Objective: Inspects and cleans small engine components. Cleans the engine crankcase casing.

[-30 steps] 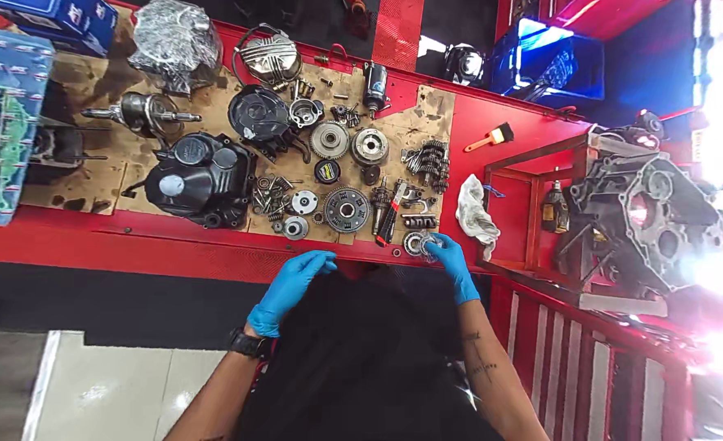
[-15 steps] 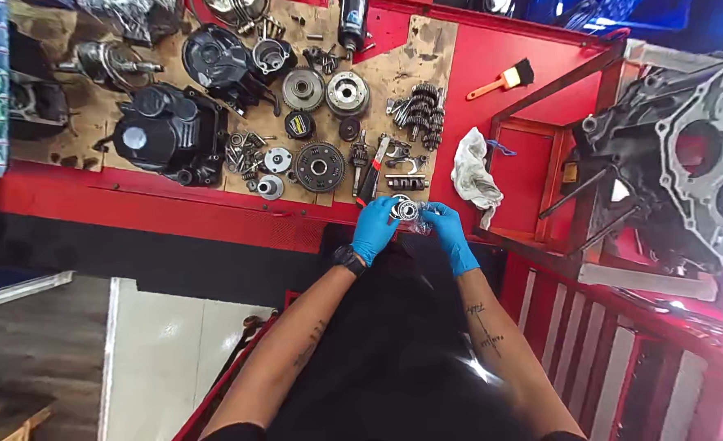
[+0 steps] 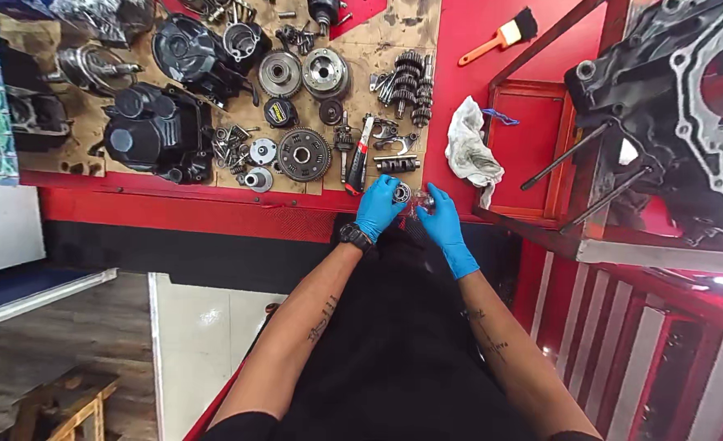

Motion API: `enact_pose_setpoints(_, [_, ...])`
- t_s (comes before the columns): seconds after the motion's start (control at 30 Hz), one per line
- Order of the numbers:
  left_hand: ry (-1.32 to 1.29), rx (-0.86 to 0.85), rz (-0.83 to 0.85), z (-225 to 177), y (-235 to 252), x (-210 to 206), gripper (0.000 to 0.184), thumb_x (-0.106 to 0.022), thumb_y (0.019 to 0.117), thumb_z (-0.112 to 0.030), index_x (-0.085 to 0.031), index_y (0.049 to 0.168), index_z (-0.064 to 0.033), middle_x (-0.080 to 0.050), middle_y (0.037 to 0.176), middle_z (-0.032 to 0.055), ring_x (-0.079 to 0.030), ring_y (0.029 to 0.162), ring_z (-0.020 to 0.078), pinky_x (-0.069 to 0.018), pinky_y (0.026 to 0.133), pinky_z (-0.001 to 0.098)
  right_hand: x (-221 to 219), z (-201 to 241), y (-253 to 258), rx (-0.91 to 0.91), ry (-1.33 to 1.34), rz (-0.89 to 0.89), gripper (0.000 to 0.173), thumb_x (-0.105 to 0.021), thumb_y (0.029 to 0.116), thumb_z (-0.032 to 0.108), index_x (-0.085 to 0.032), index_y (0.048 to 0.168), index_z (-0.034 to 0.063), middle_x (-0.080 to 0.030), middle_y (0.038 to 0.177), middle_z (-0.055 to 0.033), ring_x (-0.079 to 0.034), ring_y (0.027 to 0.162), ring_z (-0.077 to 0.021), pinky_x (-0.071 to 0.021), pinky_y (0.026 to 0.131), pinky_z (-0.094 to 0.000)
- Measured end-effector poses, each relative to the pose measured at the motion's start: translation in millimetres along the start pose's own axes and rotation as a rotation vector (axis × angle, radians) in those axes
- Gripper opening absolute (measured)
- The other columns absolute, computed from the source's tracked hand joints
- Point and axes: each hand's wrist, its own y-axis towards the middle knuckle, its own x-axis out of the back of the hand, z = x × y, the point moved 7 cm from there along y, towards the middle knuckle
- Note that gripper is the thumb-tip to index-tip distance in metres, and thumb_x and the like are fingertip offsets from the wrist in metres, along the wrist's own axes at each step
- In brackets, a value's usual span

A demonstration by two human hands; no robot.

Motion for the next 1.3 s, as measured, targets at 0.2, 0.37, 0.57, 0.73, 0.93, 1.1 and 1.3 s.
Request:
enact_pose_setpoints(0.2, [-0.126, 0.091, -0.153, 31.3, -19.4, 22.0, 0.054, -0.081, 0.0844, -0.032, -0.066, 0.129, -0.0059, -0.061, 0.134, 0.0163, -0.062, 0.121, 0.0289, -0.0503, 0.105, 0.0462, 8.0, -5.9, -1.3, 0.063, -0.038, -0.017, 0.072, -0.072, 0.0879, 0.039, -0.051, 0.151, 0.0114, -0.053, 0.15, -0.0133, -0.046, 0.14, -0.0356, -0.0393, 0.112, -0.0546])
enact_pose_setpoints(0.37, [-0.049, 0.083, -0.144, 40.6, -18.3, 19.1, 0.053, -0.082, 0.0829, -0.027, -0.066, 0.13, -0.0069, -0.061, 0.134, 0.0175, -0.061, 0.123, 0.0313, -0.0496, 0.105, 0.0478, 20.2, 25.3, -11.6, 0.254, -0.131, -0.187, 0.07, -0.074, 0.0861, 0.044, -0.056, 0.146, 0.0132, -0.057, 0.149, -0.0084, -0.042, 0.145, -0.0356, -0.0281, 0.118, -0.0627])
enact_pose_setpoints(0.57, [-0.035, 0.073, -0.127, 37.1, -14.3, 16.6, 0.054, -0.083, 0.0816, -0.024, -0.066, 0.129, -0.0065, -0.061, 0.135, 0.0164, -0.059, 0.126, 0.0316, -0.0485, 0.107, 0.0491, -15.1, 53.9, 2.4, 0.379, -0.367, -0.089, 0.066, -0.08, 0.0828, 0.031, -0.059, 0.142, 0.0124, -0.063, 0.139, -0.0111, -0.04, 0.145, -0.0399, -0.0082, 0.117, -0.0774])
enact_pose_setpoints(0.73, [-0.014, 0.084, -0.108, 37.6, -13.2, 17.0, 0.054, -0.083, 0.0826, -0.024, -0.065, 0.131, -0.0073, -0.06, 0.136, 0.0163, -0.06, 0.125, 0.0312, -0.0482, 0.107, 0.0476, -25.7, 60.6, 15.7, 0.367, -0.433, -0.055, 0.057, -0.08, 0.0795, 0.025, -0.065, 0.131, 0.0071, -0.069, 0.126, -0.0142, -0.052, 0.135, -0.0395, -0.011, 0.118, -0.0743])
enact_pose_setpoints(0.93, [0.037, 0.058, -0.07, 30.6, -6.1, 11.8, 0.054, -0.081, 0.084, -0.027, -0.066, 0.132, -0.0071, -0.062, 0.135, 0.0153, -0.057, 0.128, 0.0311, -0.0444, 0.111, 0.0465, 1.8, 68.4, 3.9, 0.338, -0.372, -0.17, 0.054, -0.079, 0.0735, 0.033, -0.068, 0.117, 0.0031, -0.071, 0.111, -0.0168, -0.061, 0.119, -0.039, -0.0188, 0.12, -0.0662])
enact_pose_setpoints(1.1, [0.046, -0.028, -0.113, 17.4, -10.0, 13.3, 0.057, -0.078, 0.0863, -0.035, -0.065, 0.135, -0.0067, -0.063, 0.132, 0.0179, -0.058, 0.126, 0.035, -0.0436, 0.111, 0.0511, 62.3, 95.8, -45.8, 0.48, 0.024, -0.265, 0.057, -0.08, 0.0786, 0.039, -0.067, 0.122, 0.005, -0.07, 0.118, -0.0112, -0.061, 0.122, -0.0297, -0.0274, 0.121, -0.0583])
enact_pose_setpoints(1.3, [-0.757, -0.045, 0.041, -35.4, -85.3, 71.0, 0.036, -0.046, 0.1077, -0.024, -0.065, 0.128, -0.001, -0.07, 0.119, 0.0089, -0.068, 0.107, 0.015, -0.0567, 0.096, 0.0351, 97.1, 125.4, -88.2, 0.567, 0.474, -0.122, 0.061, -0.087, 0.0727, 0.022, -0.064, 0.124, -0.001, -0.065, 0.126, -0.0153, -0.058, 0.125, -0.0228, -0.048, 0.109, -0.0401])
